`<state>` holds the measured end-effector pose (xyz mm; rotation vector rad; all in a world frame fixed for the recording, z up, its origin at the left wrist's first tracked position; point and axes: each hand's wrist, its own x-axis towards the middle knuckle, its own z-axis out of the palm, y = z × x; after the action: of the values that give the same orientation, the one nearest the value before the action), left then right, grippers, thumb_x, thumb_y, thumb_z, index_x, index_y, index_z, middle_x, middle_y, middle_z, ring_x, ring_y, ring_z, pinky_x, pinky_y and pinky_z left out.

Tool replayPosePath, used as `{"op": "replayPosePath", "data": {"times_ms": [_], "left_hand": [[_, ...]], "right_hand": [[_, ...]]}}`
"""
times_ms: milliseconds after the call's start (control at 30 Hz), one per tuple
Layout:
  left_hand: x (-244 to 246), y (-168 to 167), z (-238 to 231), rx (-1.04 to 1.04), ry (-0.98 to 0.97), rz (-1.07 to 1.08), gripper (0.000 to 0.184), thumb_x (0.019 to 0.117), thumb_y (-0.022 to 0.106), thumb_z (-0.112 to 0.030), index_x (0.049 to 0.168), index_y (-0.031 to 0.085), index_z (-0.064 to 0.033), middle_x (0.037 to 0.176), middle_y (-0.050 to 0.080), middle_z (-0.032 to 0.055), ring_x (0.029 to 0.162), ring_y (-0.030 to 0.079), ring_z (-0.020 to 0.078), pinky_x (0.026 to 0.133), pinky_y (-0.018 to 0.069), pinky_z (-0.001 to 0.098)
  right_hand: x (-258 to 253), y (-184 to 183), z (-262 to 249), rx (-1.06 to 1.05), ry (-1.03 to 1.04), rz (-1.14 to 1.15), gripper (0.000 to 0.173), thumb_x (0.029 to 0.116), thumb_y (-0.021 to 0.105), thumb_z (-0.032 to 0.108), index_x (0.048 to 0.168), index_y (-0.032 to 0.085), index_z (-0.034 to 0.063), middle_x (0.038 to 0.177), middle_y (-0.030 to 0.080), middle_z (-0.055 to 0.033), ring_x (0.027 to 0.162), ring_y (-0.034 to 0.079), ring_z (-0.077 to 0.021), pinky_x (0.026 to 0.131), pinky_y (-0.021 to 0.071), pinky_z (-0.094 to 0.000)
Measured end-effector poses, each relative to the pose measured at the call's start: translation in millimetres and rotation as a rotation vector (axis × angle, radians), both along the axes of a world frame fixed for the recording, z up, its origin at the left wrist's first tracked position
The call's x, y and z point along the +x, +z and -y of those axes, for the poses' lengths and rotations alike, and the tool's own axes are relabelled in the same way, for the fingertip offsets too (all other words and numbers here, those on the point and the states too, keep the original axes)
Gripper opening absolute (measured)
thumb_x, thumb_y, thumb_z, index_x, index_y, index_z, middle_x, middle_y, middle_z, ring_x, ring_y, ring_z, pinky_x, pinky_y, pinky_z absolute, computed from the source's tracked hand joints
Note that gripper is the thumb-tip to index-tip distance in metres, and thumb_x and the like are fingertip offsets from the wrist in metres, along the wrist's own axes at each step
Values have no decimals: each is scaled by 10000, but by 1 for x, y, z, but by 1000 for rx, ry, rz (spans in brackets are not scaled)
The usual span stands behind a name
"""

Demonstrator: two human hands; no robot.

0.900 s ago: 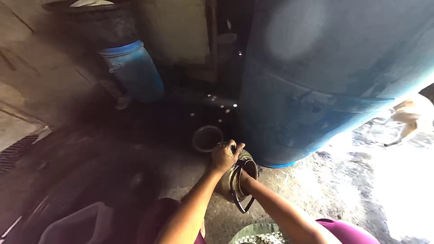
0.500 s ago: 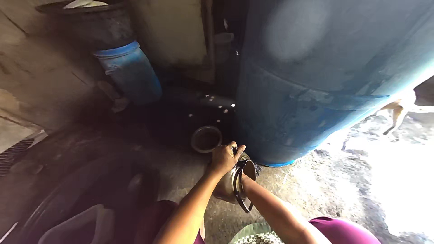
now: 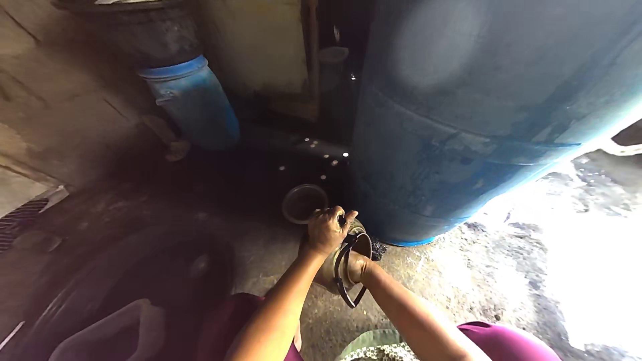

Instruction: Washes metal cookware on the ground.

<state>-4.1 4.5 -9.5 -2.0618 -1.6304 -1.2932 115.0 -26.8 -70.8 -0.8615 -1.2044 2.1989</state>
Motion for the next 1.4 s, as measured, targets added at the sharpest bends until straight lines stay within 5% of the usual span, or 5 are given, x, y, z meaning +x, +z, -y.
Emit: {"op": "replayPosePath", "data": {"times_ms": [233,667,1000,1200,1400], "left_hand": [[-4,24,2,-552,36,141,467,1034,581,-403,950,707,39,817,703,202,834,710,374,791,541,557],[-26,-3,-12,-1001,-564,584,291,1011,635,-194,745,579,-91,636,495,-114,569,482,-37,598,444,152],[-20,-1,-20,-918,-8,946,353,1068,572,-299,1030,628,48,644,472,14,478,443,83,502,450,239],[-12,18,-10,-841,86,971,422,1079,544,-290,1143,638,117,1084,655,236,992,619,255,933,500,422],[-15,26,-1,-824,-20,1110,356,1087,532,-249,835,572,-1,501,419,-36,385,443,60,431,452,203]], "right_hand": [[-11,8,-34,-458,-976,-666,249,1044,349,206,894,535,137,716,614,1,664,645,-105,632,581,-288],[30,53,-74,84,-301,487,303,1060,566,306,1166,651,35,1019,687,-80,926,657,-146,859,542,-363],[51,81,-93,325,-592,504,789,1099,83,549,1026,635,-10,798,628,-113,706,615,-206,699,538,-411],[-18,25,-20,1219,-601,865,377,1007,557,312,1086,784,21,1134,724,-232,1055,684,-440,824,557,-586],[7,-17,-47,1163,-810,604,452,937,524,289,1105,752,-64,1389,555,-373,1319,511,-560,1112,400,-636]]}}
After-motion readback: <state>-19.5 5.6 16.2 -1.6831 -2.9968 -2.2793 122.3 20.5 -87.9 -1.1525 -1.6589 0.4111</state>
